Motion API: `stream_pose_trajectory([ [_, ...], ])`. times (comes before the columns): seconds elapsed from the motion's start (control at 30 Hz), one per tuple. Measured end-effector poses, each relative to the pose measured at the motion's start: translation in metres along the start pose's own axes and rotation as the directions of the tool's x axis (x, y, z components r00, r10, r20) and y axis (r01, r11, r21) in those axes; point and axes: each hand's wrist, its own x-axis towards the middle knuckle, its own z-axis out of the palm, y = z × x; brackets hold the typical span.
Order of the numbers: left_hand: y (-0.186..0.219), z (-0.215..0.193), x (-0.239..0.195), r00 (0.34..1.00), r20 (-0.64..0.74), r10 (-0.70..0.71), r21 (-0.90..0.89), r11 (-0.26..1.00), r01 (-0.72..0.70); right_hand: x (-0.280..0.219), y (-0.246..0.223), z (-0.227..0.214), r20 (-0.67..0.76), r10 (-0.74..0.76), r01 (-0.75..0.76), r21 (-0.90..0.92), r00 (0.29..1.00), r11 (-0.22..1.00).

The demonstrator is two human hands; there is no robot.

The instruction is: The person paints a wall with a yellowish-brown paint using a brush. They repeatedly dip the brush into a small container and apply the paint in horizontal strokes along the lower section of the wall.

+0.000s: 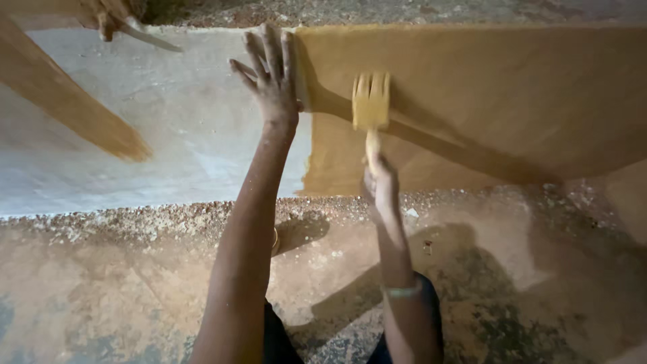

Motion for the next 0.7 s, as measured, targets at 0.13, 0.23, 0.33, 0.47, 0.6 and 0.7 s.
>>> stream_pose_trajectory([
  [0.13,-0.003,0.017,0.005,0.941,-0.33,0.075,0.212,0.977,-0.003,-0.04,0.066,0.004,-0.067,0.342,-0.335,0.106,0.937,0.936],
  [0.23,-0.003,0.023,0.01,0.919,-0.388,0.072,0.191,0.981,0.004,-0.034,0.051,0.019,-0.082,0.278,-0.268,0.118,0.957,0.956],
  [0.33,-0.002,0.024,0.001,0.94,-0.334,0.069,0.129,0.991,-0.027,-0.02,-0.008,0.027,-0.077,-0.01,0.014,0.055,0.997,0.998],
  [0.47,-0.001,0.017,0.001,0.972,-0.227,0.059,0.058,0.997,-0.047,-0.011,-0.071,0.038,-0.052,-0.167,0.173,0.154,0.985,0.973],
  [0.6,-0.003,0.019,0.0,0.96,-0.27,0.069,0.01,0.998,-0.069,0.01,-0.041,0.045,-0.056,-0.119,0.124,0.114,0.991,0.986],
  [0.7,-0.006,0.021,0.003,0.954,-0.289,0.073,0.003,0.997,-0.075,0.005,0.027,0.036,-0.037,-0.026,0.03,0.102,0.999,0.994],
])
